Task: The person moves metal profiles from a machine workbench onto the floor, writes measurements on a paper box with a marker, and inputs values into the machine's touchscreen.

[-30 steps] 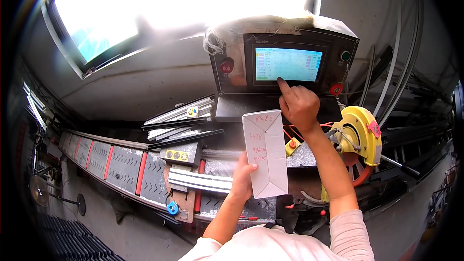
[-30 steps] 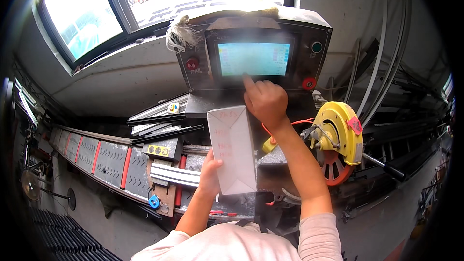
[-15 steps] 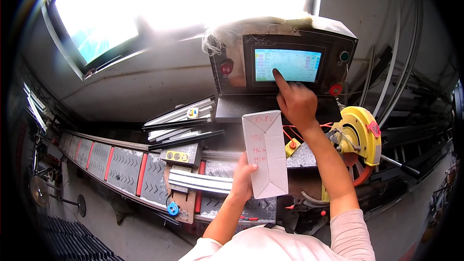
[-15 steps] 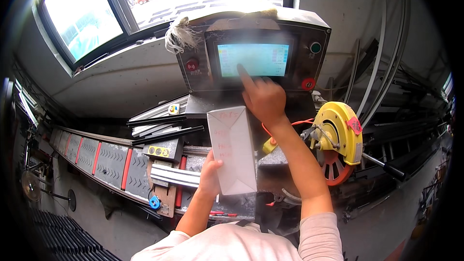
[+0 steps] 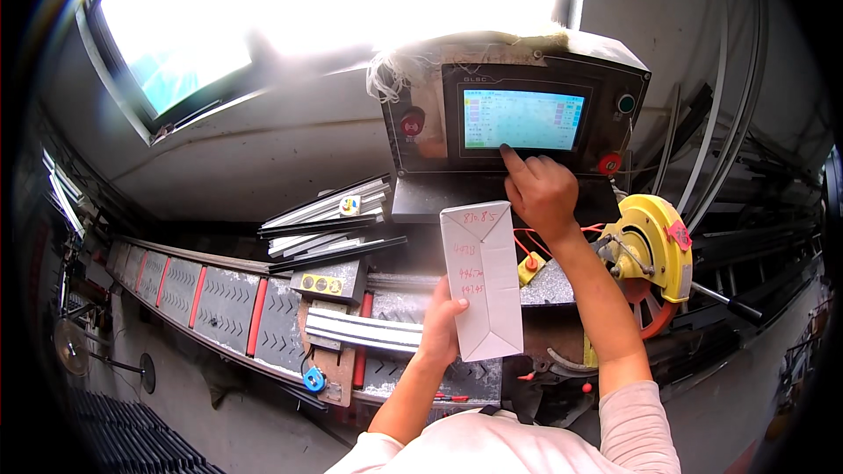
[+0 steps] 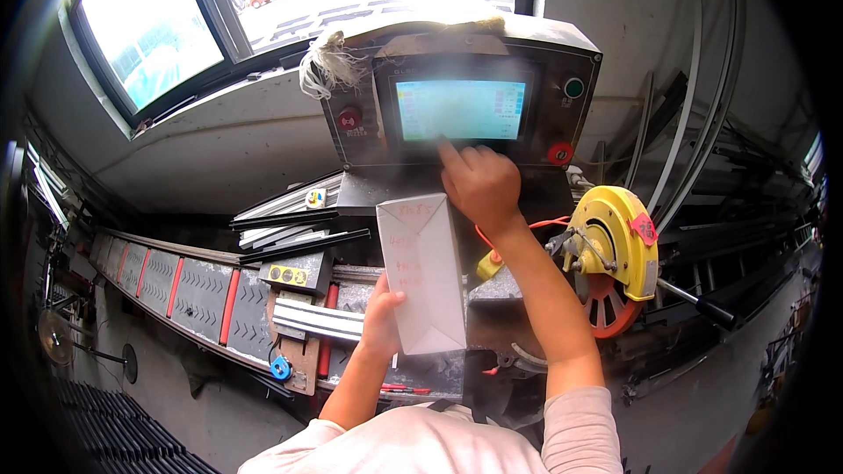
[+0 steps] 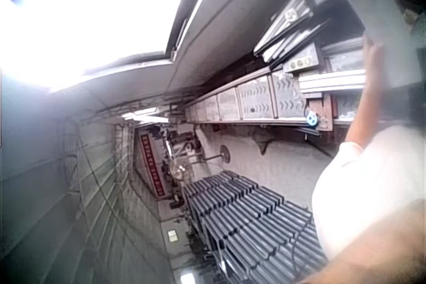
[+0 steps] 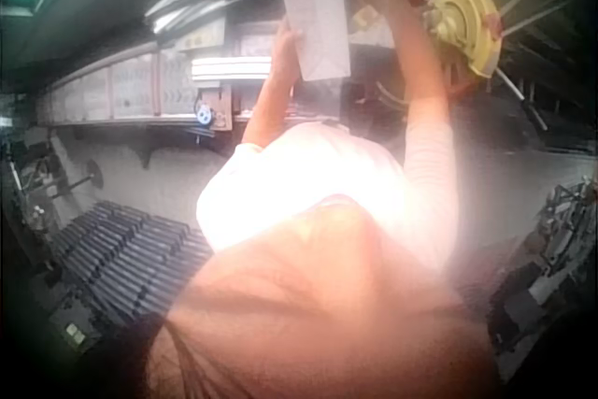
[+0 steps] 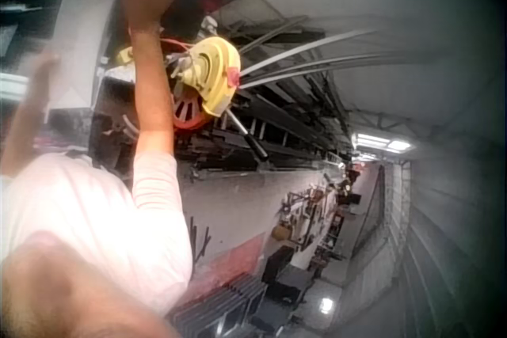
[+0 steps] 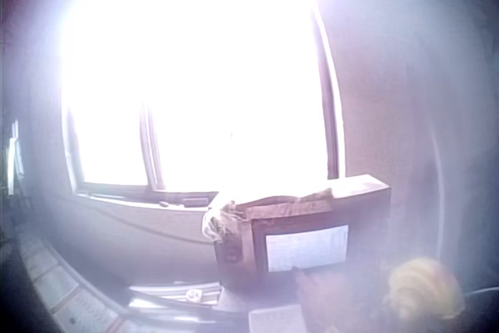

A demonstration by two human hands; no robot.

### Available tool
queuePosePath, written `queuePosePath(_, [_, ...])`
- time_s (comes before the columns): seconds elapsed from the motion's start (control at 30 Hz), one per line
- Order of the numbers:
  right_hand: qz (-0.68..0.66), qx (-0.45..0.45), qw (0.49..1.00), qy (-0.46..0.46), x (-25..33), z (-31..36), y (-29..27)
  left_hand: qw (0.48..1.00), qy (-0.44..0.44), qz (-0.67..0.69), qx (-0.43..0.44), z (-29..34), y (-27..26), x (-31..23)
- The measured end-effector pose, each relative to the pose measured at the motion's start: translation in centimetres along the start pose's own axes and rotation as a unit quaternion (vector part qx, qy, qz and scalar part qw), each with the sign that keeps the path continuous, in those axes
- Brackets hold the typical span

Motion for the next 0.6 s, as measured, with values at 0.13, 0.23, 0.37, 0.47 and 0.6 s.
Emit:
queuePosePath(0.13, [0.001,-0.017,1.0,0.0,0.0,0.2,-0.1,1.0,0.002,0.0,-0.005,0.0,0.0,0.0])
queuePosePath(0.23, [0.005,-0.022,1.0,-0.003,-0.1,0.2,-0.1,1.0,0.002,0.002,0.0,-0.1,0.2,-0.1])
queuePosePath(0.37, [0.003,-0.027,1.0,0.013,-0.2,0.0,-0.1,1.0,0.004,0.005,0.004,0.0,0.0,0.0])
queuePosePath(0.47, [-0.018,-0.04,0.999,0.012,-0.3,0.2,-0.6,1.0,0.007,0.004,0.007,-0.1,0.1,-0.1])
queuePosePath(0.6, [-0.008,-0.04,0.999,0.007,-1.9,0.4,-1.8,1.0,0.011,0.008,0.003,0.2,0.2,-0.5])
Point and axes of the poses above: each hand's wrist, its own z-axis away from the middle knuckle, its own y-axis out of the palm, x = y × z, the point moved 3 cm from there along -z, towards the middle knuckle, and after that the axes turned 8 degrees about y, right-handed, at the moved point
